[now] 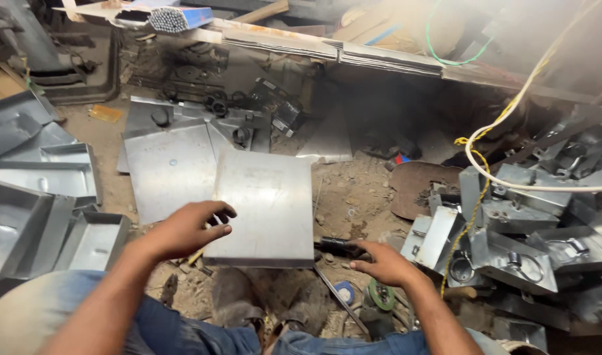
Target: The person assembles a metal box by positioning metal sheets, measuring them with a ruler, and joining a metal strap to a sheet using a welding tool.
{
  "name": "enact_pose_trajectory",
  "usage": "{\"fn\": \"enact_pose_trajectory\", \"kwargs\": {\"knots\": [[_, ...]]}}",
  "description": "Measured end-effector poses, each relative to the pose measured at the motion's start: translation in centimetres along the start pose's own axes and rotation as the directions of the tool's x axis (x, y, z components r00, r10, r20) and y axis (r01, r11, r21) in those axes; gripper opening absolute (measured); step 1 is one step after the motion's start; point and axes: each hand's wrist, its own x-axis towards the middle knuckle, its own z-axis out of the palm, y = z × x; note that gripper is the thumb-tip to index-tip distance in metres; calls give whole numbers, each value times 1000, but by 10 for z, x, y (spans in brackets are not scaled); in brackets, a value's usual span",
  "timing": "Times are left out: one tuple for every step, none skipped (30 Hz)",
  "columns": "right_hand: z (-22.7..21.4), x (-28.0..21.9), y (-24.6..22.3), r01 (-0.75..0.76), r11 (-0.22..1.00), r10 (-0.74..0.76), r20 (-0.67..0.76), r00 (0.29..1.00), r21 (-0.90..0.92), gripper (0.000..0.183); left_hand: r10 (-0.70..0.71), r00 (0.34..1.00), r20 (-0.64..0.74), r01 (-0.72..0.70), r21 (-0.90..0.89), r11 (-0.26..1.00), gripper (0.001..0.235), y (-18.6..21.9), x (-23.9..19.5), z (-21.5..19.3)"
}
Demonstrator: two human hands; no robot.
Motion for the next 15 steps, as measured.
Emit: {"fn": "enact_pose_trajectory", "kwargs": {"knots": [[3, 1, -2, -6, 1000, 6, 11, 1000, 24, 61, -47, 999, 0, 47, 167, 985, 44, -12, 8, 7], [2, 0, -2, -13, 999, 15, 38, 999, -37, 60, -95, 995, -15, 95, 323, 941, 44, -22, 13, 11], [0, -5, 0, -19, 995, 25, 64, 998, -99, 60, -101, 995, -14, 102, 212, 972, 43, -31, 18, 12], [0, -3, -1, -21, 988, 35, 88, 995, -156, 59, -107, 994, -12, 108, 104, 989, 42, -38, 22, 11], [-1, 5, -2, -83, 983, 101, 103, 990, -164, 60, -112, 994, -9, 112, -6, 994, 41, -44, 25, 8], [-2, 4, 0, -152, 973, 175, 120, 977, -176, 60, -116, 993, -31, 117, 18, 993, 41, -48, 28, 7], [-2, 5, 2, -221, 957, 248, 135, 959, -189, 61, -120, 991, -53, 122, 43, 992, 42, -52, 30, 5], [-2, 8, 3, -193, 968, 215, 137, 967, -159, 60, -123, 990, -75, 128, 66, 990, 42, -54, 31, 4], [-3, 11, 3, -164, 978, 182, 138, 974, -129, 60, -121, 989, -81, 127, 67, 990, 42, -56, 33, 4], [-3, 13, 2, -133, 986, 147, 138, 980, -101, 60, -120, 989, -89, 126, 66, 990, 43, -57, 35, 3], [-2, 13, 1, -102, 989, 117, 138, 984, -110, 60, -120, 988, -98, 127, 66, 990, 43, -58, 36, 3], [-2, 13, -1, -69, 990, 85, 133, 987, -119, 60, -122, 988, -95, 129, 77, 989, 42, -58, 37, 2], [-3, 13, -3, -36, 991, 53, 129, 990, -129, 60, -124, 988, -93, 132, 88, 987, 41, -57, 38, 2], [-5, 13, -5, -97, 989, 113, 144, 983, -113, 61, -124, 988, -90, 133, 98, 986, 40, -56, 40, 3], [-5, 12, -5, -158, 983, 172, 159, 972, -98, 62, -117, 988, -99, 127, 102, 987, 40, -55, 41, 2]]}}
